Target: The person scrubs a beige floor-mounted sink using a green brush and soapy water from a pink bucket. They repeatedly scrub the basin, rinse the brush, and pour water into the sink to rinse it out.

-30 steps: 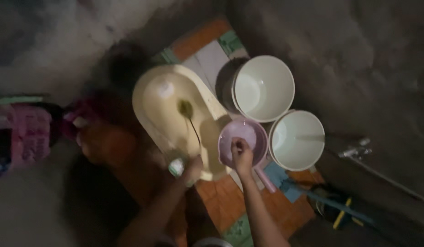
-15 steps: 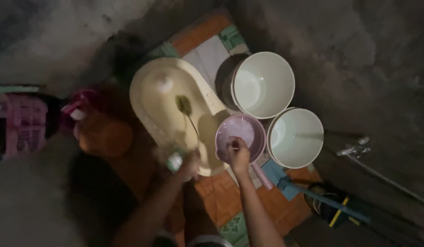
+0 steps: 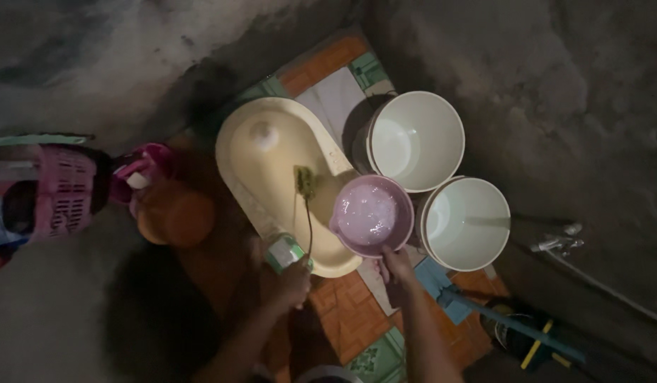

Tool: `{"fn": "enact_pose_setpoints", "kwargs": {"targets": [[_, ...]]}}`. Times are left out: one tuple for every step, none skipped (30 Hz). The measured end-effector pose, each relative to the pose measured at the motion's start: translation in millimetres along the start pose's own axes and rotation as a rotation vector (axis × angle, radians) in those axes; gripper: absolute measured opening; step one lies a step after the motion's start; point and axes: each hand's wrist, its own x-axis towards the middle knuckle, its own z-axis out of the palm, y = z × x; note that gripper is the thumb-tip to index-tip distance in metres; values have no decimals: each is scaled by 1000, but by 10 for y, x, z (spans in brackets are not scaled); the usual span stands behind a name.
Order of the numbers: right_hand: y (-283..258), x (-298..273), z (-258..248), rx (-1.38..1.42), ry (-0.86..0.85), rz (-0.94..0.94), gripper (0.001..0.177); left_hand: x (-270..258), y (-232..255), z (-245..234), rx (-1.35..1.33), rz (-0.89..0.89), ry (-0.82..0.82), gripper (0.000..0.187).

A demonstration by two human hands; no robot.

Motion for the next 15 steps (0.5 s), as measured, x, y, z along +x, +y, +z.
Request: {"fn": "enact_pose_setpoints", "kwargs": {"targets": [[-77,-70,144,21,15,16,32,4,-10,-145,15,-13,-5,48],[-150,-194,284,42,30,30,33,20,-18,-284,32,-23,-9,47],[-237,-313,410,62,45,44,35,55,-25,-425,56,-34,-18,46],[-333,-383,552,27,59,4,34,88,-44,-539,76,-43,-28,46],[-421,-433,718,-8,72,-35,33,120,-68,-656,97,-51,-43,45],[-529,-495,858,-42,85,-75,33,148,-82,-781,119,-57,-61,44],[-619,-591,982,-58,105,-76,36,182,-94,-909,144,-57,-83,43],[-655,-716,1123,-72,128,-73,40,238,-108,-1077,170,-65,-90,42],[-705,-791,1262,-87,152,-70,45,328,-94,-1269,199,-77,-89,42],[-779,-796,1397,-70,162,-68,46,444,-43,-1471,230,-85,-77,41],[-835,-768,1535,-53,173,-67,47,582,44,-1670,259,-101,-47,40],[-855,-750,1652,-35,182,-62,49,687,118,-1839,277,-110,-28,39],[-858,-744,1736,-44,179,-74,50,774,192,-1960,286,-112,-7,39],[-851,-742,1796,-54,176,-86,51,812,232,-1990,290,-104,-6,38],[-840,-742,1850,-64,174,-98,52,777,215,-1937,295,-89,-15,37]]}}
